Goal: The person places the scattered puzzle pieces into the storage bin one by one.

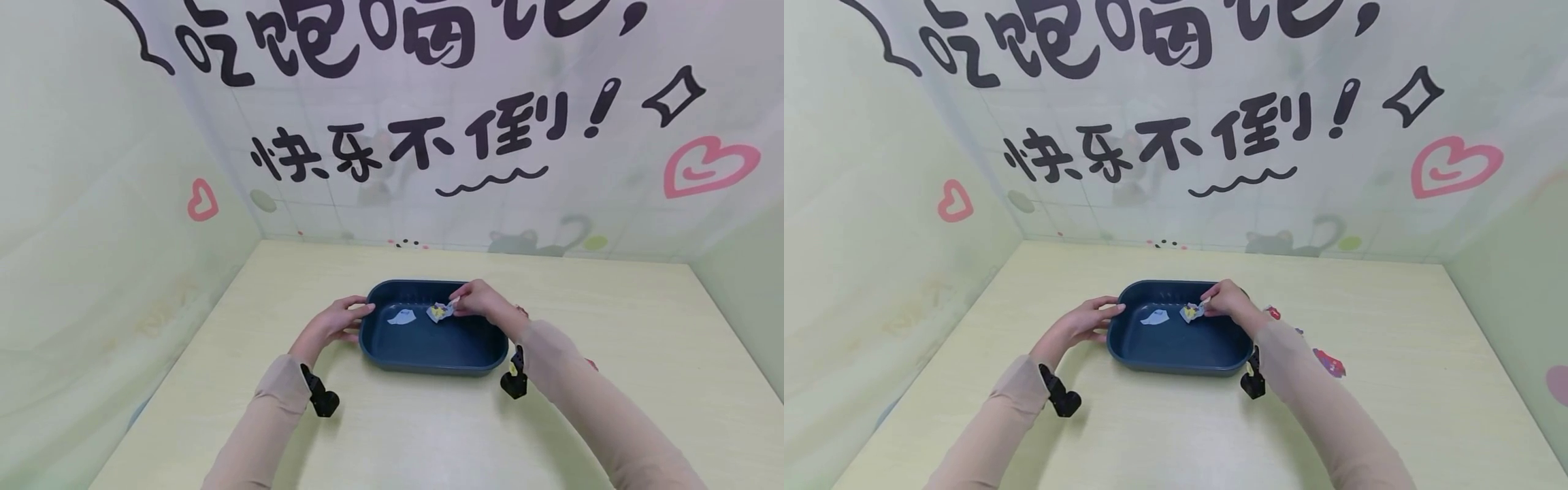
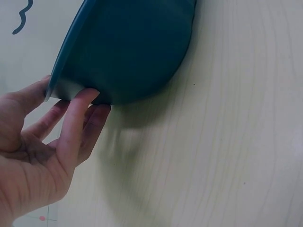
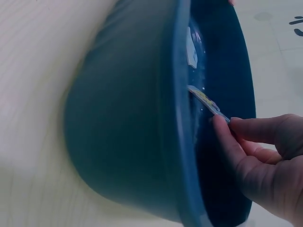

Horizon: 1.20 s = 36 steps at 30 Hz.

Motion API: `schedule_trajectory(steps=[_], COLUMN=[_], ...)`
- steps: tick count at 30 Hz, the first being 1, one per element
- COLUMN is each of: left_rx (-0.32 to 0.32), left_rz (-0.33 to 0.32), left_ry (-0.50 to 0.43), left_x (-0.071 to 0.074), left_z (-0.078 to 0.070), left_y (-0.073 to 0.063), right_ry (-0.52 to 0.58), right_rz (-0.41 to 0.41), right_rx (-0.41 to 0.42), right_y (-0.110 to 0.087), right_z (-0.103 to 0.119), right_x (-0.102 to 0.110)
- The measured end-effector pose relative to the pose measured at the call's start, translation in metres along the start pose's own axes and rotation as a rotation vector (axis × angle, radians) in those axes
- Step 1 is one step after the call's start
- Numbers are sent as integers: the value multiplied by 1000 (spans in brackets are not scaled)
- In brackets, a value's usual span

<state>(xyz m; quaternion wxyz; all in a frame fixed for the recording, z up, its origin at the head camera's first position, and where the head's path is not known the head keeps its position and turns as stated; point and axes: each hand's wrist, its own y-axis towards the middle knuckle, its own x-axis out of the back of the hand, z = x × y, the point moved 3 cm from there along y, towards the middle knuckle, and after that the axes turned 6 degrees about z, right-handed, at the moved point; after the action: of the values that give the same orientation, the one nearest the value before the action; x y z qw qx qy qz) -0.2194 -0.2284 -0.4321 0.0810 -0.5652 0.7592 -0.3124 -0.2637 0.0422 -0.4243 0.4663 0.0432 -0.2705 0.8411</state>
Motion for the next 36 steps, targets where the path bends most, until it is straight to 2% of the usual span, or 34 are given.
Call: schedule_trajectory(steps=[5,8,11,13,15,16,18,20,22,26,32,36], left_rx=[-8,-7,-9,-10,-10,-10,-8,-6,-10,-30,-12,0], left_rz=[-1,-3,0,2,2,3,3,5,13,38,23,16], left_ry=[2,-1,0,-4,-4,-4,-5,-6,-5,7,6,4], left_x=[0,-2,-2,-2,-1,-1,0,1,1,-1,-1,0], left_z=[0,-1,-1,0,0,1,1,2,1,-1,0,0], left_y=[-2,-2,-1,0,1,1,2,2,1,-3,-1,1], right_ry=[18,13,-10,-8,23,29,42,31,-8,8,110,115], right_rz=[7,-7,-16,-7,33,45,63,55,30,34,83,79], right_rx=[-31,-73,-91,-72,-29,-33,-44,-94,-142,-122,-49,-15], right_y=[-26,-23,-3,5,33,39,43,44,17,-14,-29,-36], right_z=[21,19,-1,-11,-40,-46,-51,-52,-29,-8,-3,-3], right_x=[-8,-9,-7,-6,1,3,7,10,6,7,20,31])
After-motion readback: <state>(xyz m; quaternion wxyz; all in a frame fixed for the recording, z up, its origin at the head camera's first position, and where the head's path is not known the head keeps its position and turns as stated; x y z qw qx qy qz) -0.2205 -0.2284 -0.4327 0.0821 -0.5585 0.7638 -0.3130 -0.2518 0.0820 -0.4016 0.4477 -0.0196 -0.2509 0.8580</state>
